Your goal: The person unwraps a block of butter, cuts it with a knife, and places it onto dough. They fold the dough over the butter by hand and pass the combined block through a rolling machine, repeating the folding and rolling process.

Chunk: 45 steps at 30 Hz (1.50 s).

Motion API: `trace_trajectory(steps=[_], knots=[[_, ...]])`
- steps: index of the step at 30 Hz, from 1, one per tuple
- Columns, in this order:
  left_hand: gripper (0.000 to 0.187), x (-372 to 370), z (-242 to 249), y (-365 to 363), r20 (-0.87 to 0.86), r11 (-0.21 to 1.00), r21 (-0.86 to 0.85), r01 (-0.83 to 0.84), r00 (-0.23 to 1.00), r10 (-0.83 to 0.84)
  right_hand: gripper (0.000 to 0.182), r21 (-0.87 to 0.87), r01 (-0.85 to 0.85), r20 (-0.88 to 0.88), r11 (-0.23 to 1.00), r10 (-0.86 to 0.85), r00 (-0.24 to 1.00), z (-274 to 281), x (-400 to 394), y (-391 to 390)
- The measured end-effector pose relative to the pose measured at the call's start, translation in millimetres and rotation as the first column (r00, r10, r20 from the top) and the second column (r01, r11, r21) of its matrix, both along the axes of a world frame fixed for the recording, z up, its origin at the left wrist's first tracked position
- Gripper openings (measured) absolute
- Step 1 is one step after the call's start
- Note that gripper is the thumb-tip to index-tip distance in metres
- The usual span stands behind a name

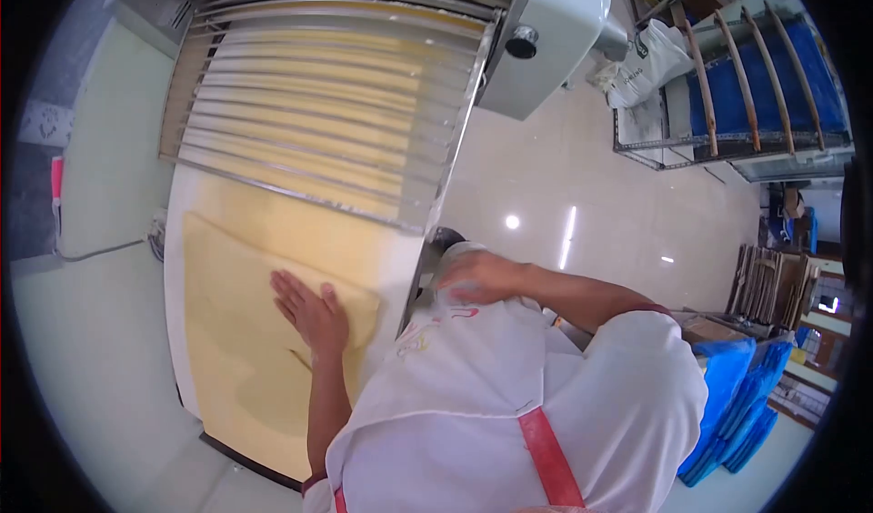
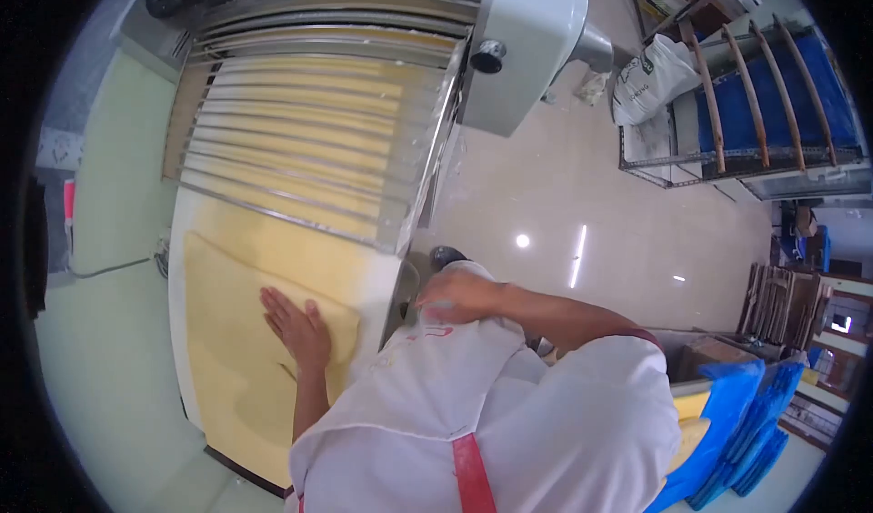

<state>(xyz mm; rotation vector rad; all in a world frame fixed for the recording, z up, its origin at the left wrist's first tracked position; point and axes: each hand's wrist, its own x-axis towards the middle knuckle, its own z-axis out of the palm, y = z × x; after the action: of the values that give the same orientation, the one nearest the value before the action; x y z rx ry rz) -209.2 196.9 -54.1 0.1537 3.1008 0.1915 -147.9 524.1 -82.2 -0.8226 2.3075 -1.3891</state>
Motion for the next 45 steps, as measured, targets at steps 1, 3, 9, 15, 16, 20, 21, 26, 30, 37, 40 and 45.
trace_trajectory(steps=[1,3,9,15,16,20,21,26,30,37,40,45], knots=[[0.074,-2,5,6,-0.003,1.0,0.002,-0.017,1.0,0.017,0.022,0.114,0.125,0.054,0.986,-0.132,0.99,-24,-10,29],[0.073,-2,4,-2,-0.007,0.999,-0.001,-0.053,0.999,0.053,0.018,0.244,0.389,-0.092,0.888,-0.378,0.921,-75,-61,60],[0.082,46,-6,43,0.111,0.961,0.149,-0.233,0.97,0.218,0.026,0.778,0.226,-0.258,0.586,-0.029,0.966,-213,-258,104],[0.08,56,9,70,-0.002,0.941,0.061,-0.332,0.943,0.332,0.029,0.795,0.317,-0.238,0.517,-0.214,0.947,-226,-314,100],[0.079,56,10,69,-0.004,0.939,0.088,-0.333,0.942,0.335,0.03,0.765,0.36,-0.244,0.533,-0.278,0.929,-228,-314,98],[0.078,56,-2,39,0.009,0.921,0.176,-0.349,0.936,0.352,0.032,0.427,0.644,-0.161,0.635,-0.647,0.745,-241,-281,86],[0.077,50,-4,15,0.001,0.895,0.108,-0.433,0.9,0.435,0.033,0.273,0.723,-0.083,0.634,-0.734,0.674,-246,-262,82],[0.079,3,4,-111,-0.041,0.749,0.135,-0.649,0.752,0.658,0.043,-0.059,0.844,0.424,0.534,-0.751,0.505,-239,-90,63],[0.082,-21,-10,-128,-0.126,0.742,0.367,-0.562,0.76,0.638,0.04,0.152,0.988,0.181,0.026,-0.984,-0.002,-192,26,87],[0.047,-14,-18,-166,0.378,-0.708,0.691,0.148,0.76,0.528,0.05,-0.545,0.825,0.142,0.15,-0.953,0.267,60,-98,-24],[0.036,4,-14,-189,0.469,-0.704,0.701,-0.117,0.819,0.331,0.038,-0.29,0.756,0.139,0.587,-0.755,0.64,88,-144,-151],[0.034,-13,25,-213,0.652,-0.51,0.713,-0.48,0.721,0.233,0.038,0.037,0.187,-0.131,0.982,-0.181,0.975,60,-144,-372]])
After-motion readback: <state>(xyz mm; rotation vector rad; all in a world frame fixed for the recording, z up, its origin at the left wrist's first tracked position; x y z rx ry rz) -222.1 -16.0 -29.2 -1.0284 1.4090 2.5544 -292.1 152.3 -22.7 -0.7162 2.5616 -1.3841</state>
